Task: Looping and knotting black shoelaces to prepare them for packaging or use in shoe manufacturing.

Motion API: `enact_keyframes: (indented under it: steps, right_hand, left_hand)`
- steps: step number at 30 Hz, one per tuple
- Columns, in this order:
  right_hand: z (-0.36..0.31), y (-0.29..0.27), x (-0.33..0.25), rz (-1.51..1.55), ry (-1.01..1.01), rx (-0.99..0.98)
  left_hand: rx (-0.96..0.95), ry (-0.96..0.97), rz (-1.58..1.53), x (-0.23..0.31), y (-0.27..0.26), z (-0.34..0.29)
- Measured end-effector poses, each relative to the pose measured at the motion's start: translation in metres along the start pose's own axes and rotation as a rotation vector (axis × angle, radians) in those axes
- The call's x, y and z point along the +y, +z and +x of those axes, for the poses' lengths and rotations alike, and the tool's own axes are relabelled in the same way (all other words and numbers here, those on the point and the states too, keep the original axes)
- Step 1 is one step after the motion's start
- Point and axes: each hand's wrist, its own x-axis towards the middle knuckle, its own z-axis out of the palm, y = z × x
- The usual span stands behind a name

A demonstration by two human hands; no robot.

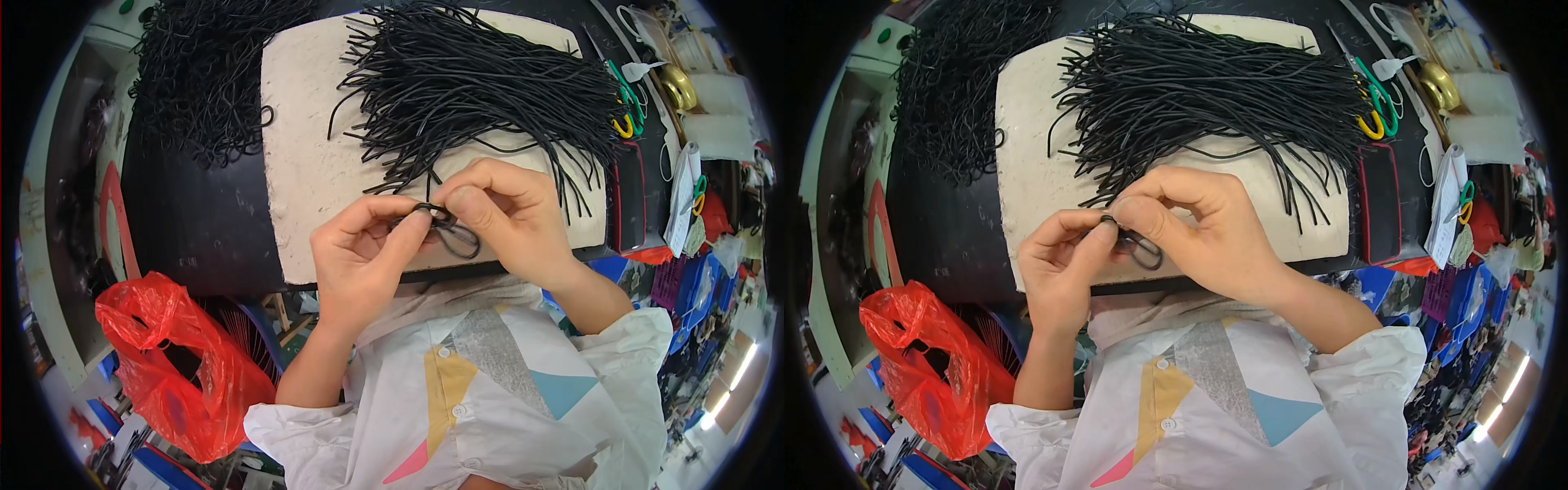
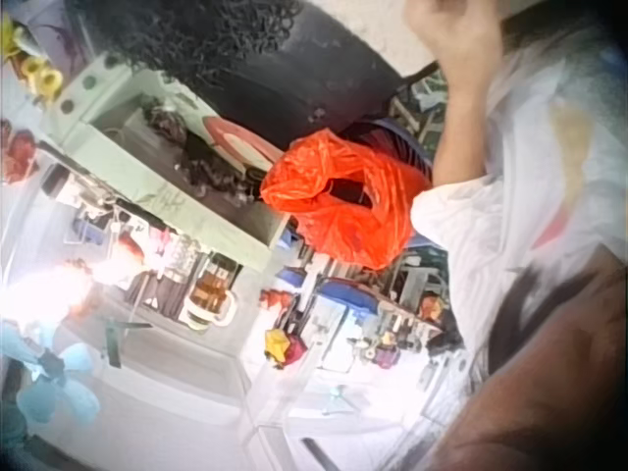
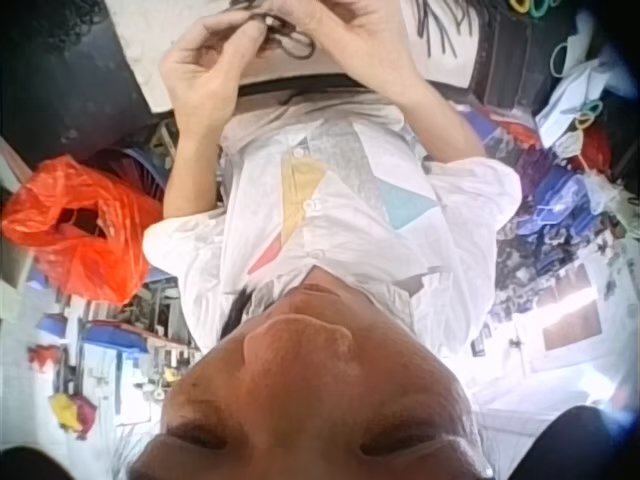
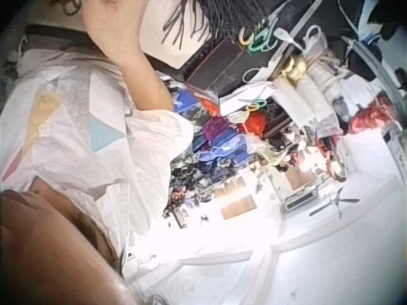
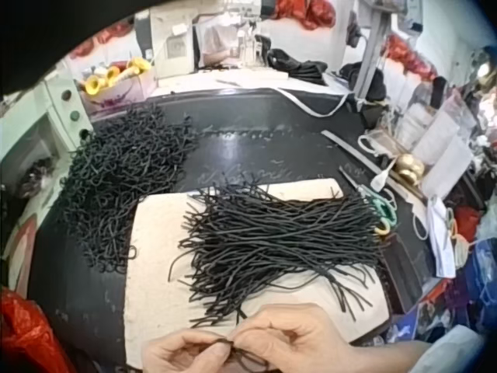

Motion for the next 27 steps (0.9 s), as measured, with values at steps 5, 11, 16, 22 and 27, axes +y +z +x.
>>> enact_keyframes:
  steps: [5,11,16,22,27]
  right_hand:
    - [0.002,-0.008,-0.004,0.127,0.267,-0.170]
    - [0.001,-0.013,-0.009,0.183,0.485,-0.300]
    - [-0.006,-0.009,-0.008,0.022,0.392,-0.247]
    - [-0.011,0.004,-0.001,-0.280,0.069,0.028]
    - [-0.015,0.005,0.006,-0.217,0.034,0.116]
  left_hand:
    - [-0.063,0.060,0.190,0.005,-0.007,-0.003]
    - [-0.319,0.064,0.433,0.012,-0.017,0.003]
    - [-0.156,-0.043,0.295,0.011,-0.010,0.002]
    - [0.022,0.063,0.438,0.002,-0.010,0.001]
    - [-0.027,-0.032,0.251,0.006,-0.015,0.004]
